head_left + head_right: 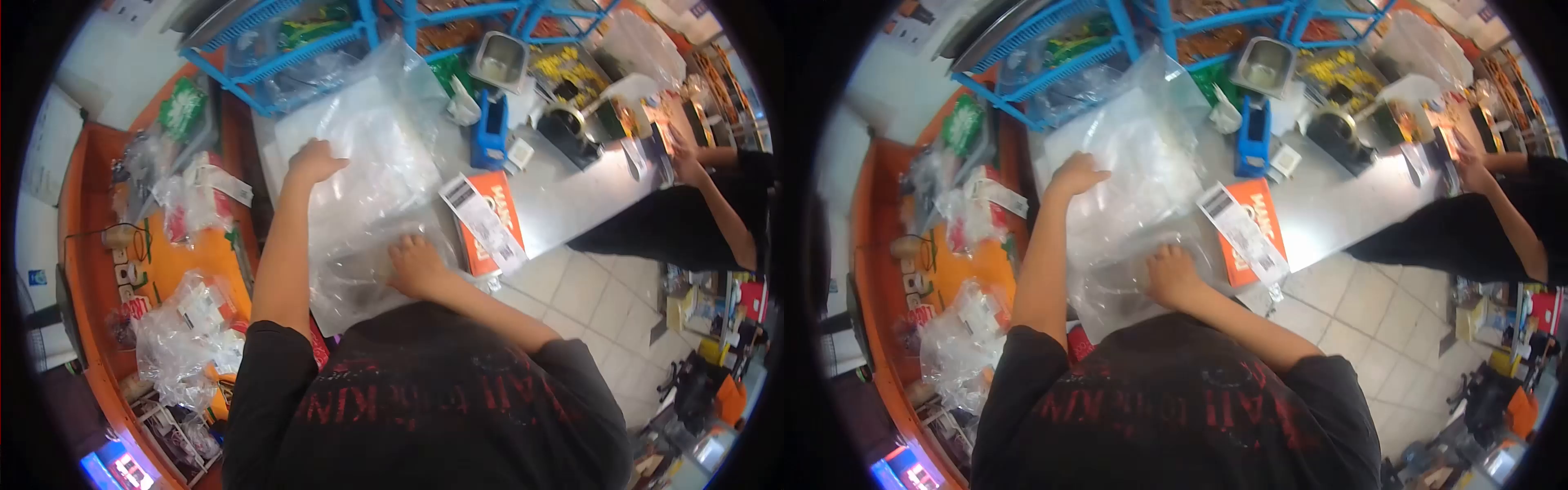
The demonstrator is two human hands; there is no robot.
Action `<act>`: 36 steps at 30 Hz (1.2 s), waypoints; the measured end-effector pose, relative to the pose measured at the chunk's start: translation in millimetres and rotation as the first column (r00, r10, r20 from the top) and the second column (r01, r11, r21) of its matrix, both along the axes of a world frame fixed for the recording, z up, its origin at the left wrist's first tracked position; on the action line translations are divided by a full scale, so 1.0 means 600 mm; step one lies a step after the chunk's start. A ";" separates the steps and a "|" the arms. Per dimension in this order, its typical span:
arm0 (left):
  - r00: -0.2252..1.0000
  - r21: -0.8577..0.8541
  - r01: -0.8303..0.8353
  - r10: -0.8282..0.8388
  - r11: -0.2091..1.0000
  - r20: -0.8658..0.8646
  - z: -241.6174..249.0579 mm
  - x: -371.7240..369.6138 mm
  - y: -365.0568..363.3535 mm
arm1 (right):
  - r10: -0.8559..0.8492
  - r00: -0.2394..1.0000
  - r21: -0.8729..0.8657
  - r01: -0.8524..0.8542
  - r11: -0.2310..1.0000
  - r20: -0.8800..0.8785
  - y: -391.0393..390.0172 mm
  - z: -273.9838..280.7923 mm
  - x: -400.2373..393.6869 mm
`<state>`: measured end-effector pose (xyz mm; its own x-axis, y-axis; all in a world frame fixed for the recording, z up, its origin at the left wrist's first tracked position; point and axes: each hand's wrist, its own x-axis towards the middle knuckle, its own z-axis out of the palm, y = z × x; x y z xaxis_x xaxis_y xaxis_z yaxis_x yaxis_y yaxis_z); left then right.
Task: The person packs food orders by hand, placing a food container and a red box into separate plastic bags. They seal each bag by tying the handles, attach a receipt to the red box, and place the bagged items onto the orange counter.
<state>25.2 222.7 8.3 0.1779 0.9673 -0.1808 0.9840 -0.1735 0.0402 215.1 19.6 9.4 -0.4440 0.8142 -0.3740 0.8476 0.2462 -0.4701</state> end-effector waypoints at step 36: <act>0.590 0.551 -0.308 -0.298 0.776 0.750 0.126 -0.057 0.003 | -0.528 0.682 0.321 0.717 0.619 -0.507 0.029 0.117 0.199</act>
